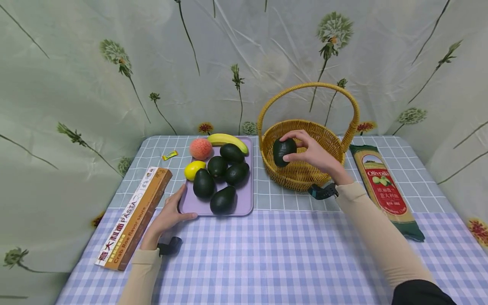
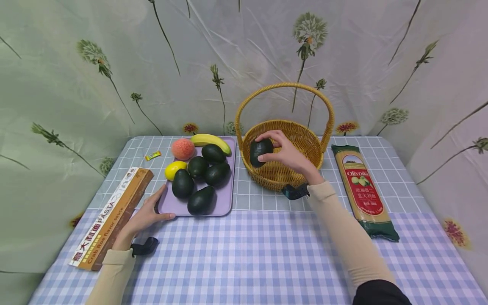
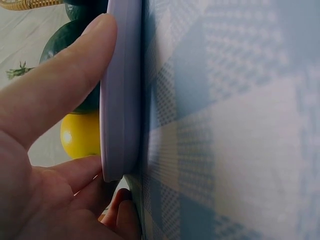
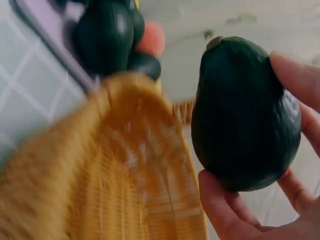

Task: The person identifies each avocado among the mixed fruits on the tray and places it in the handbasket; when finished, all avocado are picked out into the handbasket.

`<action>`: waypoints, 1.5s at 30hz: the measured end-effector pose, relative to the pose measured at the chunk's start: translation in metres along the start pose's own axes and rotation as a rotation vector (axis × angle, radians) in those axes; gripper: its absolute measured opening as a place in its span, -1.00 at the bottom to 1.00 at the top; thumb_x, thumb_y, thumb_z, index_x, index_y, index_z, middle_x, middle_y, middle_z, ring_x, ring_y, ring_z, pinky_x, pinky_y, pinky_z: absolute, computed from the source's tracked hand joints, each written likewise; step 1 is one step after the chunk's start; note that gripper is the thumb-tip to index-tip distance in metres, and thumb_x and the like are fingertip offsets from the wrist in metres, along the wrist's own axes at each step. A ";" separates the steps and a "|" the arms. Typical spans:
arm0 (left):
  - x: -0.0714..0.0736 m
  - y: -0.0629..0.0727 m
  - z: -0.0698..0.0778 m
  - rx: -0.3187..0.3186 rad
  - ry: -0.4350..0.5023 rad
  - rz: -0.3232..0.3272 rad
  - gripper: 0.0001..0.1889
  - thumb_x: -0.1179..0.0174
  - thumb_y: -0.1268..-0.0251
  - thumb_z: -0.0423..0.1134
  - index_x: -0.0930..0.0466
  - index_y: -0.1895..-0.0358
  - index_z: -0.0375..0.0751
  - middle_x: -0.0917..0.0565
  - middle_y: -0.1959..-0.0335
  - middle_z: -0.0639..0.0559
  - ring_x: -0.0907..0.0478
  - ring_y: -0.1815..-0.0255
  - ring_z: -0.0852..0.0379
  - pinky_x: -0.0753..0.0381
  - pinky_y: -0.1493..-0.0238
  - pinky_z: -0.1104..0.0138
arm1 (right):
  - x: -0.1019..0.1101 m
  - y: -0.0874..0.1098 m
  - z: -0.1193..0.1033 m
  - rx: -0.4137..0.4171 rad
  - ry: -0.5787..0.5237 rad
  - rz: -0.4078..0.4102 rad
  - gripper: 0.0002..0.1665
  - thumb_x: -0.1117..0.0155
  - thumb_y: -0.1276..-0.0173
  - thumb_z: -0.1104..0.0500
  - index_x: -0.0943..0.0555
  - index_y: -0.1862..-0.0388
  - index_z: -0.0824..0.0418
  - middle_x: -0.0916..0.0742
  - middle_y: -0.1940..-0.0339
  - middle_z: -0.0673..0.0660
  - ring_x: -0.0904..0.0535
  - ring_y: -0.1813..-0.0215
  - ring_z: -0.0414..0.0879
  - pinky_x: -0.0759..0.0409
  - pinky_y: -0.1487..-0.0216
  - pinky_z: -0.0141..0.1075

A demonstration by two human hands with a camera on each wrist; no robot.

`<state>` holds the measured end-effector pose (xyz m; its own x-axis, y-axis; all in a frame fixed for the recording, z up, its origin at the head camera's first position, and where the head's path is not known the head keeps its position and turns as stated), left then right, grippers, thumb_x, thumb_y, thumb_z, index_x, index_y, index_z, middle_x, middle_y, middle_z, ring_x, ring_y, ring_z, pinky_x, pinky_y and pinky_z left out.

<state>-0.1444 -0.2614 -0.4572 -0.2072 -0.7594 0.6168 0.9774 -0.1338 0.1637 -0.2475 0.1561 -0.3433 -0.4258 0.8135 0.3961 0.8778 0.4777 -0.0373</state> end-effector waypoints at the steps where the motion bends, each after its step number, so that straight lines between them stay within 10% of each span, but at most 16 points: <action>1: 0.000 0.000 0.000 0.001 0.000 0.000 0.15 -0.47 0.00 -0.10 0.20 -0.52 -0.29 0.06 -0.49 -0.36 0.15 -0.42 -0.36 0.14 -0.33 -0.24 | 0.005 -0.003 0.002 -0.010 0.008 0.007 -0.45 -0.39 -0.24 0.16 -0.46 -0.19 0.17 -0.28 -0.33 0.12 -0.28 -0.18 0.22 -0.41 -0.06 0.04; 21: -0.001 -0.002 -0.001 0.013 -0.010 -0.006 0.15 -0.47 0.00 -0.10 0.19 -0.52 -0.28 0.05 -0.50 -0.34 0.15 -0.42 -0.34 0.10 -0.33 -0.24 | 0.031 -0.068 0.038 -0.124 0.103 0.002 -0.48 -0.33 -0.27 0.27 -0.46 -0.20 0.31 -0.16 -0.42 0.26 -0.14 -0.30 0.18 -0.35 -0.14 0.08; 45: 0.000 0.000 -0.002 0.010 -0.015 -0.006 0.14 -0.46 0.00 -0.09 0.19 -0.53 -0.26 0.06 -0.51 -0.30 0.17 -0.44 -0.33 0.12 -0.34 -0.23 | 0.007 -0.079 0.047 -0.226 0.200 0.014 -0.38 -0.17 -0.29 0.45 -0.37 -0.35 0.31 -0.24 -0.46 0.32 -0.08 -0.43 0.24 -0.14 -0.33 0.12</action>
<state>-0.1441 -0.2629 -0.4586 -0.2138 -0.7490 0.6271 0.9757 -0.1320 0.1749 -0.3301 0.1395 -0.3813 -0.3815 0.7273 0.5705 0.9193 0.3631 0.1519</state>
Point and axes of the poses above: each hand's wrist, its own y-axis away from the middle knuckle, its own x-axis out of the back of the hand, z = x × y, the point moved 2 cm from there along -y, towards the middle knuckle
